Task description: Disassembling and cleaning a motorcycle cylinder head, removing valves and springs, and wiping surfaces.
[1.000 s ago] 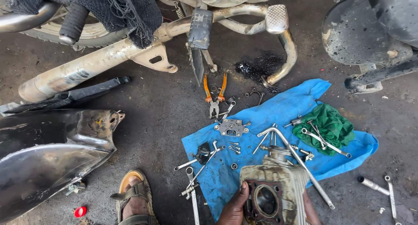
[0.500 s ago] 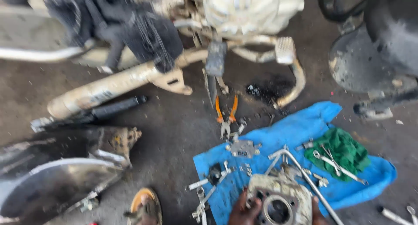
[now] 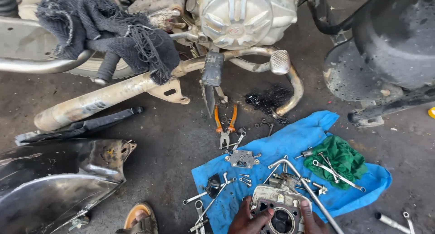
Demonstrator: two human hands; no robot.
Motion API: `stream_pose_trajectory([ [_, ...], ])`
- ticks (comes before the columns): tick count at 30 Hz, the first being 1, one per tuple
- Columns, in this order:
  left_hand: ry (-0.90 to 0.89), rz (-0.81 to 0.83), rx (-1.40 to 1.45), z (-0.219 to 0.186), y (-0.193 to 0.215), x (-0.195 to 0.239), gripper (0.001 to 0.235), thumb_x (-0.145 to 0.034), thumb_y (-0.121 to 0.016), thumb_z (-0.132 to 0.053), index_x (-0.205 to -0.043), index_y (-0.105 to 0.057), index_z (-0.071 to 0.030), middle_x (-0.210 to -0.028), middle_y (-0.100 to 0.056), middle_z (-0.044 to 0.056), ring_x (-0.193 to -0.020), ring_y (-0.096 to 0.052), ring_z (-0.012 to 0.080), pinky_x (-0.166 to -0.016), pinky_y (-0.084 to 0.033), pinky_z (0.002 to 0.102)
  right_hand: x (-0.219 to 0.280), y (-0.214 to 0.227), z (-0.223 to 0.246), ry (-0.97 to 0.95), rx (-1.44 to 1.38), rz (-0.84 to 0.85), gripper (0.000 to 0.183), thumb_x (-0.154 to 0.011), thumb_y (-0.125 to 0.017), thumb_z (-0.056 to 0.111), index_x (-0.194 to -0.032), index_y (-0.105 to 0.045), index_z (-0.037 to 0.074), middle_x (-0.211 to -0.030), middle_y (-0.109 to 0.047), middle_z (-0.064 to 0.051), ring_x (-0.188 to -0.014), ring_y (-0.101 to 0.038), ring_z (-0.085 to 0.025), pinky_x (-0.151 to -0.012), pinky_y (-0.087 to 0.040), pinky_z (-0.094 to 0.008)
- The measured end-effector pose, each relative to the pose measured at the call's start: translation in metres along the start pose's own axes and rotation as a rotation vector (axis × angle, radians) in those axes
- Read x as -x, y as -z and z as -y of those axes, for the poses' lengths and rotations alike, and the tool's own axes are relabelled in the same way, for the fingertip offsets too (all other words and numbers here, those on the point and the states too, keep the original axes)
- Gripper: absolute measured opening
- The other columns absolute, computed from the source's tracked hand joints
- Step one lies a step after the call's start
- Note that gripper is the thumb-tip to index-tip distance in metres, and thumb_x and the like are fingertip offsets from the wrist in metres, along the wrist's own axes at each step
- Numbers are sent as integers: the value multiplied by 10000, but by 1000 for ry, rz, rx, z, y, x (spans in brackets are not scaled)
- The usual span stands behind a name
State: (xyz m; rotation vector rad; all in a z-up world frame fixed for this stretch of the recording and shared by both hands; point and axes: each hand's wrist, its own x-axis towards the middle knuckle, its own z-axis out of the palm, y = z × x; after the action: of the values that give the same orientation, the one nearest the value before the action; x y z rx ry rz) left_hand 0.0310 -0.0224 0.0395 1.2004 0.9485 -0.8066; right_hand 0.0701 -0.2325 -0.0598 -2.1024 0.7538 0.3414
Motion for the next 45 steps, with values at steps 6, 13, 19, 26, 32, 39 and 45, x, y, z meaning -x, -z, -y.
stream_pose_trajectory([
  [6,-146,-54,-115,-25,-4,48,1119,-757,-650,-757,-1674,-220,-281,-1754,-237,-39,-1611,-282,242,-1284,-327,416,64,45,112,-193,-152,195,547,-916,-728,352,-1294,-678,-40,-1253,-683,-218,-1160,-591,-338,-995,-382,-456],
  [13,-27,51,273,-23,11,31,1189,-809,-849,-495,-1670,-38,-368,-1758,29,-96,-1640,-121,338,-1370,-365,548,40,16,82,-39,-271,130,408,-906,-778,222,-1261,-737,26,-1030,-777,-154,-966,-640,-214,-851,-458,-366],
  [19,-774,512,1112,-66,71,-4,356,-900,-519,76,-684,-325,-130,-765,-268,21,-702,-299,192,-833,-412,379,42,23,82,-56,-6,225,564,-939,-700,338,-1469,-617,164,-1391,-699,-61,-1297,-619,-296,-1038,-447,-468],
  [26,-1264,-482,735,-220,152,144,947,-837,-727,-310,-1617,-246,-74,-828,-709,100,-591,-657,174,-554,-476,283,9,20,23,110,55,40,607,-862,-772,378,-1395,-678,104,-1241,-596,-177,-1083,-655,-330,-947,-508,-476],
  [32,-1247,-500,842,-244,159,159,259,-938,-697,-355,-945,-577,-125,-598,-525,17,-490,-504,131,-459,-480,285,32,54,40,101,87,30,599,-879,-720,419,-1391,-662,112,-1306,-613,-137,-1176,-647,-326,-949,-537,-545],
  [39,-1407,-734,-11,-101,76,165,366,-1038,-553,-421,-775,-544,-165,-644,-575,-34,-596,-539,109,-549,-430,340,111,94,147,350,-100,320,344,-916,-661,205,-1229,-763,104,-1407,-726,-10,-1293,-640,-144,-1045,-523,-373],
  [45,-1332,298,-739,-65,-3,194,316,-1000,-562,-344,-1109,-714,-89,-1215,-745,131,-1153,-701,345,-964,-527,466,161,65,204,184,-420,599,537,-854,-651,257,-1365,-709,101,-1413,-754,-45,-1304,-672,-194,-1086,-492,-397],
])
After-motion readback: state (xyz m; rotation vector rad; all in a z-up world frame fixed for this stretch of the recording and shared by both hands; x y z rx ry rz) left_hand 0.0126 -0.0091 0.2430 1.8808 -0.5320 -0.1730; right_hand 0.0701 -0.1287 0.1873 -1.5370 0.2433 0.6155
